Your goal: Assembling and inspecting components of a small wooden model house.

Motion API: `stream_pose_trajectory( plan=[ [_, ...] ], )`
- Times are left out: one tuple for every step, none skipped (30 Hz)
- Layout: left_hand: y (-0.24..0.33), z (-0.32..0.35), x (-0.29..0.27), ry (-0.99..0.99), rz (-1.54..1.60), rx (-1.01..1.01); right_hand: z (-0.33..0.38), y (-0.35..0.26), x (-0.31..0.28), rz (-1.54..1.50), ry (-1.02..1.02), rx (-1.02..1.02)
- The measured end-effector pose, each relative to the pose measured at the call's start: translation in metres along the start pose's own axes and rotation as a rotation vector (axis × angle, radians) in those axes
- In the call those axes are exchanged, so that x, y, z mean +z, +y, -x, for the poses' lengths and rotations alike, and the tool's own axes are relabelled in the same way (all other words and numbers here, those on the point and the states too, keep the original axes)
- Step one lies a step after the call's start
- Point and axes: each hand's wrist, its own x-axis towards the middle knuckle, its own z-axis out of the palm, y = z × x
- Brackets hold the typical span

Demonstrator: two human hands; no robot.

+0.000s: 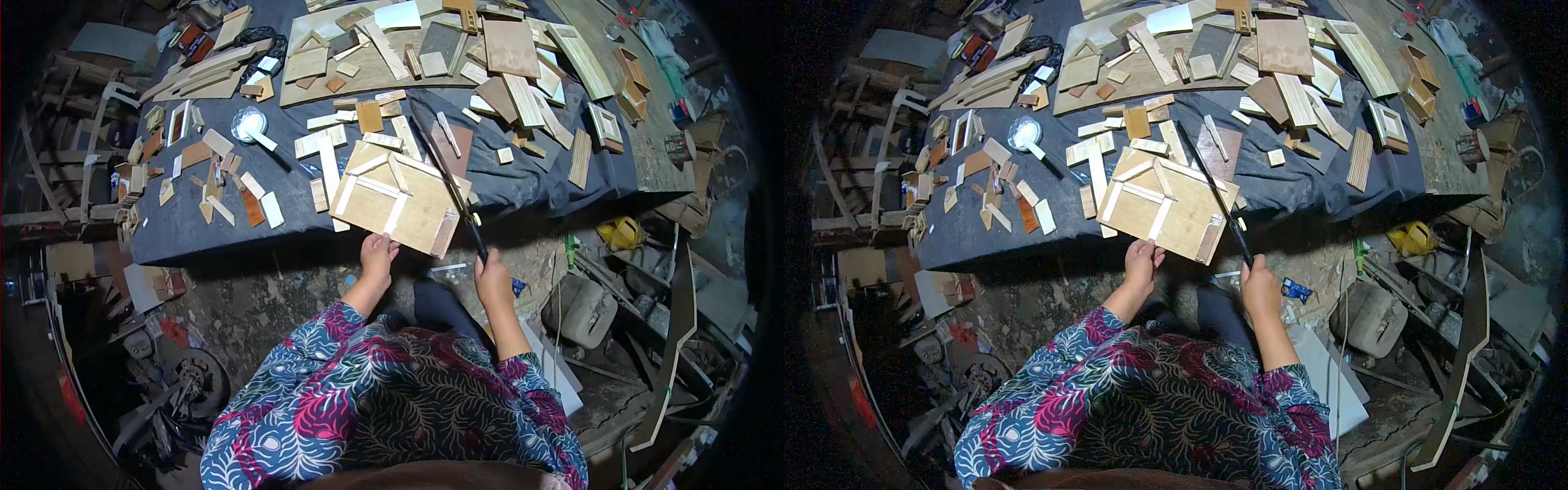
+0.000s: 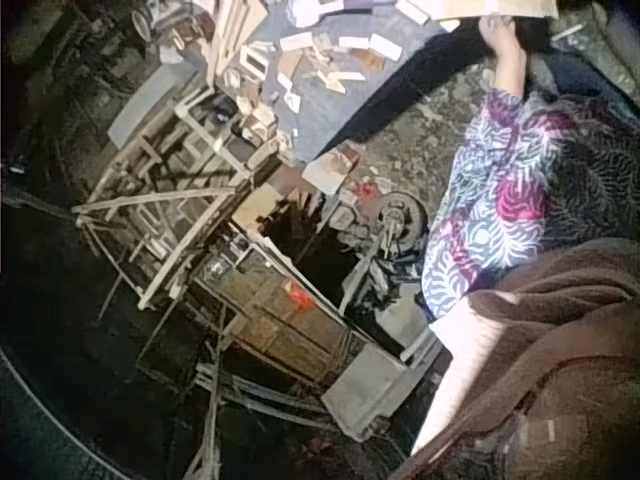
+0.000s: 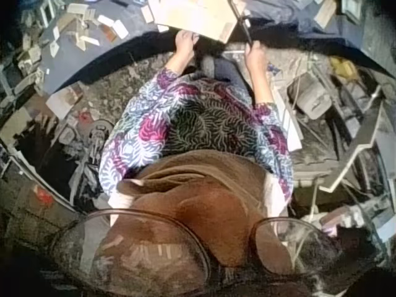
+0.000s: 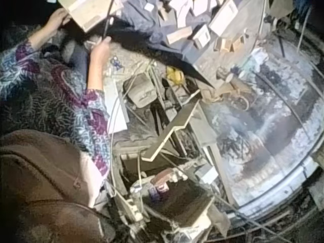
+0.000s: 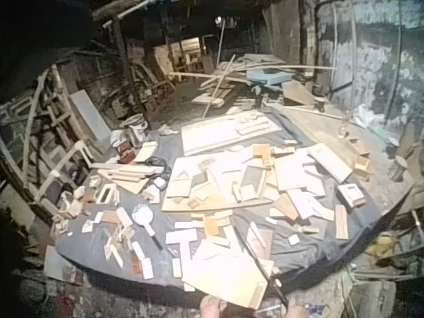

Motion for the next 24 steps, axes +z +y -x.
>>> stream_pose_trajectory(
  plan=[
    [-0.001,-0.001,-0.001,0.003,-0.003,-0.012,0.001,-0.001,-0.001,0.044,-0.042,0.026],
    [-0.002,-0.001,-0.002,0.006,-0.007,-0.024,0.002,-0.002,-0.002,0.087,-0.083,0.052],
    [-0.002,-0.003,-0.003,0.003,-0.012,-0.024,0.003,0.001,0.0,0.083,-0.081,0.057],
    [-0.002,-0.004,-0.004,-0.001,-0.018,-0.014,0.003,0.003,0.003,0.064,-0.059,0.033],
    [-0.002,-0.004,-0.005,-0.005,-0.024,-0.003,0.003,0.004,0.005,0.044,-0.037,0.009],
    [-0.002,-0.004,-0.007,-0.006,-0.028,-0.001,0.004,0.004,0.006,0.039,-0.036,0.01],
    [0.0,-0.001,-0.005,0.007,-0.007,-0.049,0.004,0.004,0.004,0.041,-0.051,0.021],
    [0.002,0.003,-0.003,0.021,0.014,-0.097,0.004,0.004,0.003,0.043,-0.065,0.032],
    [0.003,0.008,-0.002,0.018,0.012,-0.098,0.004,0.005,0.003,0.042,-0.063,0.035],
    [0.005,0.017,-0.002,0.04,0.016,-0.186,0.003,0.005,0.004,0.042,-0.066,0.029],
    [0.01,0.027,0.001,0.063,0.019,-0.279,0.003,0.006,0.005,0.044,-0.069,0.026],
    [0.011,0.039,0.012,0.055,-0.038,-0.209,0.003,0.008,0.004,0.042,-0.069,0.029],
    [0.013,0.045,0.021,-0.024,-0.091,-0.1,0.003,0.007,0.004,0.034,-0.065,0.029],
    [0.013,0.046,0.027,-0.099,-0.144,0.01,0.003,0.006,0.006,0.026,-0.063,0.025],
    [0.009,0.03,0.03,-0.232,-0.333,0.314,0.003,0.005,0.006,0.023,-0.065,0.022],
    [0.018,0.019,0.041,-0.211,-0.671,0.573,0.004,0.006,0.005,0.009,-0.051,0.014],
    [0.028,0.015,0.061,-0.14,-0.689,0.788,0.004,0.006,0.004,-0.004,-0.034,0.01],
    [0.042,0.003,0.073,-0.102,-0.838,1.034,0.004,0.003,0.004,-0.008,-0.033,0.002],
    [0.049,-0.01,0.084,-0.085,-0.921,1.052,0.004,0.002,0.002,-0.001,-0.03,0.006],
    [0.055,-0.021,0.094,0.005,-1.04,1.08,0.005,0.001,0.002,0.003,-0.028,0.006],
    [0.059,-0.029,0.102,0.097,-1.208,0.968,0.005,0.001,0.002,0.004,-0.023,0.004],
    [0.066,-0.036,0.111,0.077,-1.263,0.816,0.005,0.002,0.003,0.008,-0.017,0.0],
    [0.072,-0.043,0.115,0.095,-1.328,0.794,0.005,0.002,0.003,0.011,-0.011,-0.008],
    [0.077,-0.048,0.118,0.114,-1.393,0.772,0.006,0.0,0.001,0.011,-0.001,-0.005]
  ],
)
